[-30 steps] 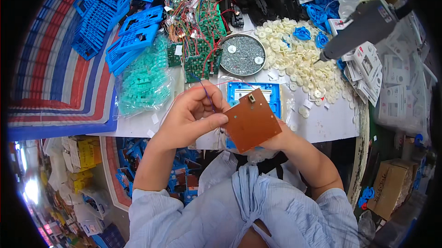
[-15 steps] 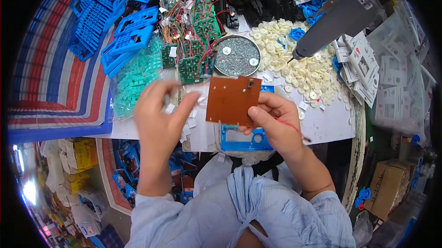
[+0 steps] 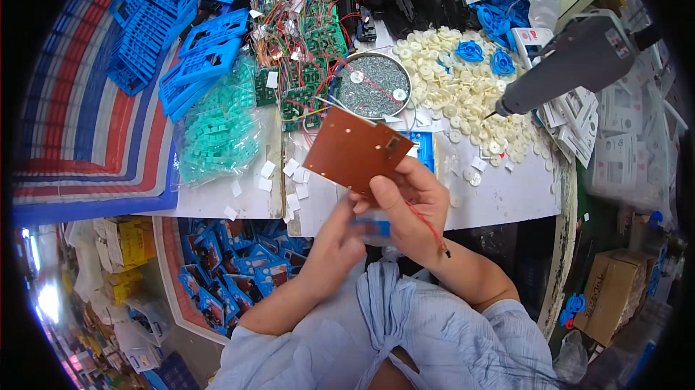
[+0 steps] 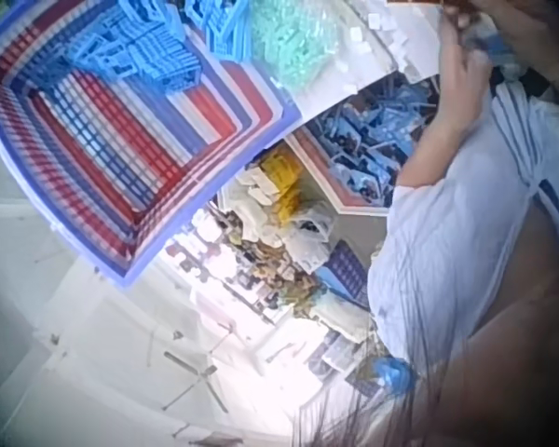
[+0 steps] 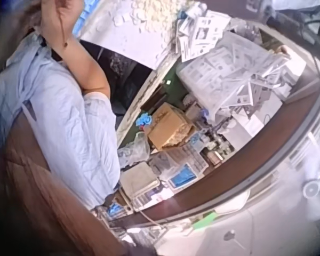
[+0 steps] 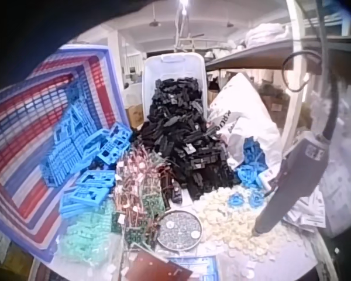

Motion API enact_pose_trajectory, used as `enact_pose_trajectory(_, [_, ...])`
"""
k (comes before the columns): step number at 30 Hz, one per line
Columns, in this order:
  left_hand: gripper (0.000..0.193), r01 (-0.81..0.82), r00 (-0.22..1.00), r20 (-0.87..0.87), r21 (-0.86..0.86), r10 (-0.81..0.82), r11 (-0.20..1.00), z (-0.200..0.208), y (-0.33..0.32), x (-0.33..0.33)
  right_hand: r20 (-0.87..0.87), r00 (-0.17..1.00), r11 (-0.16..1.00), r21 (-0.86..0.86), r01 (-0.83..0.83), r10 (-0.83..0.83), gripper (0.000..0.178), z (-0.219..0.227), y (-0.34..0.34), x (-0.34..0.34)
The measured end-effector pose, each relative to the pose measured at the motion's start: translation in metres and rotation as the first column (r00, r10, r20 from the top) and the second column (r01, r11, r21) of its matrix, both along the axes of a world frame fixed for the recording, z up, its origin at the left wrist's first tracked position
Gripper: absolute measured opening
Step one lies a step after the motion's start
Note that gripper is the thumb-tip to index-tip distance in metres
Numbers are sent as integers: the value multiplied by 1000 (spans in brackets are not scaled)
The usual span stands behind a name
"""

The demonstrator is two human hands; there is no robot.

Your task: Assembling electronic components and circuit boards into a blue plastic frame using an electric screwdriver.

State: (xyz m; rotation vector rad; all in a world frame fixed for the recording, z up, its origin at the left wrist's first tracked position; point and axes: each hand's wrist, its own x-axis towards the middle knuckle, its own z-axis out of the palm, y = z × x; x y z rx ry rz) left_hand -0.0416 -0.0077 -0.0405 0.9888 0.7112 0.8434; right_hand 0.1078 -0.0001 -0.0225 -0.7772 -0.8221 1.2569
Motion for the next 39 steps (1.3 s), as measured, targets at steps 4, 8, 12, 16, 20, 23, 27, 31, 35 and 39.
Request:
enact_pose_trajectory(4, [46,-268,935,218,-83,280,960,8,27,5,519,853,983,181,-41,-60,40,-3,-2,-2])
enact_pose_trajectory(8, [33,-232,881,387,-151,273,961,14,49,-18,708,656,913,402,-69,-262,41,1,1,9])
enact_pose_trajectory(12, [27,14,863,500,-155,66,988,-4,63,-56,728,596,863,493,-110,-340,31,3,4,38])
enact_pose_trajectory(16, [28,162,854,519,-211,-30,964,-4,63,-63,743,493,813,571,-115,-452,39,33,11,37])
enact_pose_trajectory(20, [48,120,860,511,-234,17,965,-12,61,-62,805,417,822,533,-199,-421,48,23,20,24])
enact_pose_trajectory(23, [60,-112,941,303,-146,153,983,1,54,-43,818,531,888,394,-238,-220,45,14,21,21])
enact_pose_trajectory(27, [66,-101,967,224,-105,122,989,8,50,-40,480,826,940,7,-340,295,37,23,21,28])
enact_pose_trajectory(31, [52,-31,960,276,-56,45,998,-5,44,-44,110,853,845,-247,-474,511,31,34,29,27])
enact_pose_trajectory(35, [44,-2,966,260,-6,4,1000,-2,46,-40,19,945,920,-237,-314,327,19,18,27,23])
enact_pose_trajectory(39, [40,-128,982,148,85,114,988,2,41,-31,-201,972,938,-300,-176,118,7,3,12,18])
